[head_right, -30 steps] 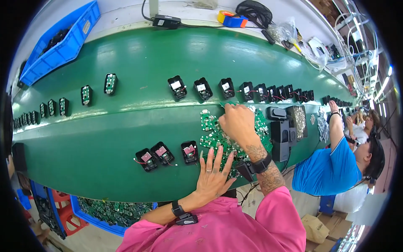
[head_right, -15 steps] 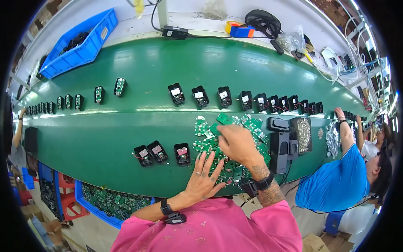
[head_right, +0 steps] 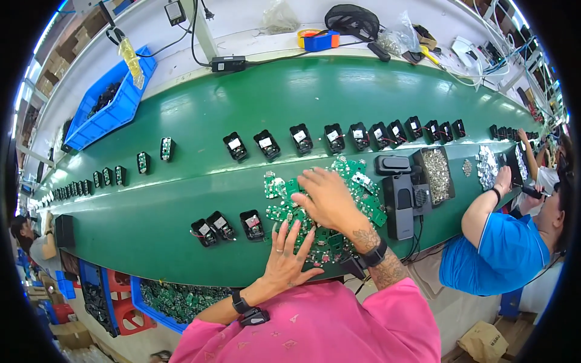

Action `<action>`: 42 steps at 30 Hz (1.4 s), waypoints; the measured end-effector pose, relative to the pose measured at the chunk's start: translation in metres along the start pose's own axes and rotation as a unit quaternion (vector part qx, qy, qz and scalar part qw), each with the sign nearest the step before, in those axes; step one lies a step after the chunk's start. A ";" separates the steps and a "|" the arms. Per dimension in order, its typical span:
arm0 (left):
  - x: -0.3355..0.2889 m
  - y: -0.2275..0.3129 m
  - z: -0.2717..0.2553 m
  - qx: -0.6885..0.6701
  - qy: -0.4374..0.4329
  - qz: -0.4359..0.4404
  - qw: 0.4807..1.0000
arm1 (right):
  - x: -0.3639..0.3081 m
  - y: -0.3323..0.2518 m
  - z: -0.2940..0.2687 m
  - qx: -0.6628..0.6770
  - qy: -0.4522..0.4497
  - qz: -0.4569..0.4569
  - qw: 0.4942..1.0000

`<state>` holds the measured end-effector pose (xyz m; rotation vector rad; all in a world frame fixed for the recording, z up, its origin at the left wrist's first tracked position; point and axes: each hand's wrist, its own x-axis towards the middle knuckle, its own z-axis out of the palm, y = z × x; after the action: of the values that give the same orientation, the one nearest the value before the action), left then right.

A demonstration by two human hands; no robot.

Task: The person fits a circuit board into a plastic housing, presses them together, and places the assembly on the table. After repeating this with several more units, the person reaches into a blue bin, scoops up a pile of circuit boards, and spreads them across the workspace.

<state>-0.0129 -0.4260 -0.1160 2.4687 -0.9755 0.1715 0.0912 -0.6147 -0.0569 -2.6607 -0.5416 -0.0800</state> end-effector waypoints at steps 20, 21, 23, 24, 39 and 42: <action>0.147 -0.221 -0.087 0.062 -0.004 -0.170 0.983 | -0.124 -0.016 -0.041 0.087 0.253 0.126 0.955; 0.146 -0.215 -0.083 0.063 0.022 -0.168 0.984 | -0.135 -0.018 -0.030 0.072 0.225 0.078 0.968; 0.151 -0.208 -0.078 0.044 0.036 -0.174 0.983 | -0.155 -0.034 -0.003 0.099 0.143 0.065 0.983; 0.147 -0.208 -0.081 0.032 0.053 -0.187 0.980 | -0.156 -0.044 0.008 0.108 0.143 0.060 0.982; -0.058 -0.086 -0.107 -0.070 0.373 -0.242 0.893 | -0.013 -0.140 0.077 0.160 -0.037 0.073 0.984; -0.056 -0.090 -0.073 -0.100 0.406 -0.279 0.864 | -0.001 -0.156 0.095 0.150 -0.027 0.098 0.983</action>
<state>0.0098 -0.3000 -0.1024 2.0425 0.0854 0.7830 0.0276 -0.4450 -0.0823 -2.4096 -0.2795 0.1234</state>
